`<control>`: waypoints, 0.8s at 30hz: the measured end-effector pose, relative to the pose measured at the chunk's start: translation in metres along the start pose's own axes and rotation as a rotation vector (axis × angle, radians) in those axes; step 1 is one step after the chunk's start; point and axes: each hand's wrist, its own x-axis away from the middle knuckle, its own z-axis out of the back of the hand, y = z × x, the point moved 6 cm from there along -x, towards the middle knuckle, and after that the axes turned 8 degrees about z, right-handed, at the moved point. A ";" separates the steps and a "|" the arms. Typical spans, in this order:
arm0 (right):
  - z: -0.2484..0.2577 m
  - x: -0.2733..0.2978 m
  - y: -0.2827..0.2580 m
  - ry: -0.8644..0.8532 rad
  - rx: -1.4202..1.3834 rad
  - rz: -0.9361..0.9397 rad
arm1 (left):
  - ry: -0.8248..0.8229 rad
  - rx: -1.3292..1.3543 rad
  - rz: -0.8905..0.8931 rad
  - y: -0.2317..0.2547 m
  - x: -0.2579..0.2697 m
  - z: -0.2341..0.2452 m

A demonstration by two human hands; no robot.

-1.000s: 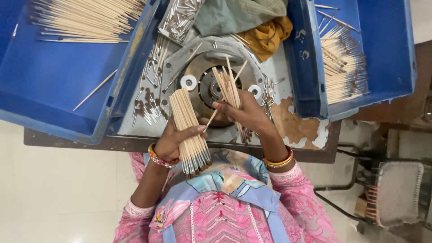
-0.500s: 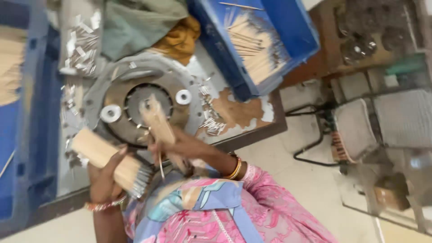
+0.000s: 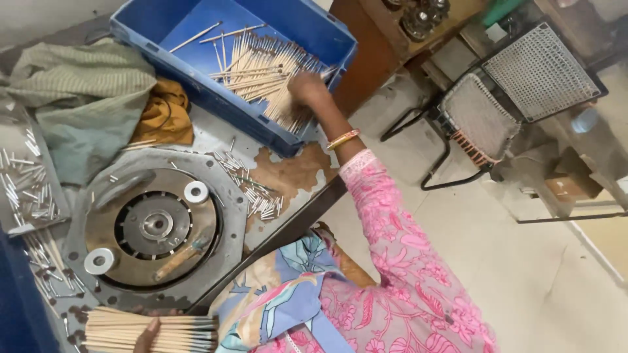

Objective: Feeding raw sticks into an incense processing machine and collecting the finished products into plastic bins.

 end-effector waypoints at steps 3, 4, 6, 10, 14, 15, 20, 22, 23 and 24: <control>-0.087 -0.059 0.020 0.080 -0.073 0.076 | 0.057 -0.091 0.080 -0.020 -0.053 0.055; -0.071 -0.011 0.003 0.078 -0.080 0.068 | 0.056 -0.101 0.084 -0.021 -0.062 0.064; 0.041 0.047 -0.054 0.479 -0.181 0.282 | 0.185 -0.212 0.211 -0.028 -0.073 0.098; 0.119 0.144 -0.171 0.755 -0.471 0.311 | 0.139 -0.332 0.157 0.023 -0.003 -0.047; 0.083 0.176 -0.329 0.417 -0.792 0.958 | 0.070 -0.486 -0.313 0.068 0.080 -0.168; 0.062 0.188 -0.368 0.147 -0.786 1.104 | -0.008 -0.624 -0.488 0.074 0.084 -0.172; 0.040 0.185 -0.382 0.000 -0.779 1.132 | 0.035 -0.543 -0.525 0.098 0.118 -0.165; 0.051 0.164 -0.362 0.016 -0.806 1.094 | 0.049 -0.318 -0.477 0.102 0.112 -0.151; 0.066 0.147 -0.335 0.207 -1.012 0.832 | 0.081 -0.160 -0.460 0.102 0.103 -0.139; 0.077 0.133 -0.302 0.391 -1.193 0.549 | 0.112 -0.001 -0.443 0.100 0.092 -0.129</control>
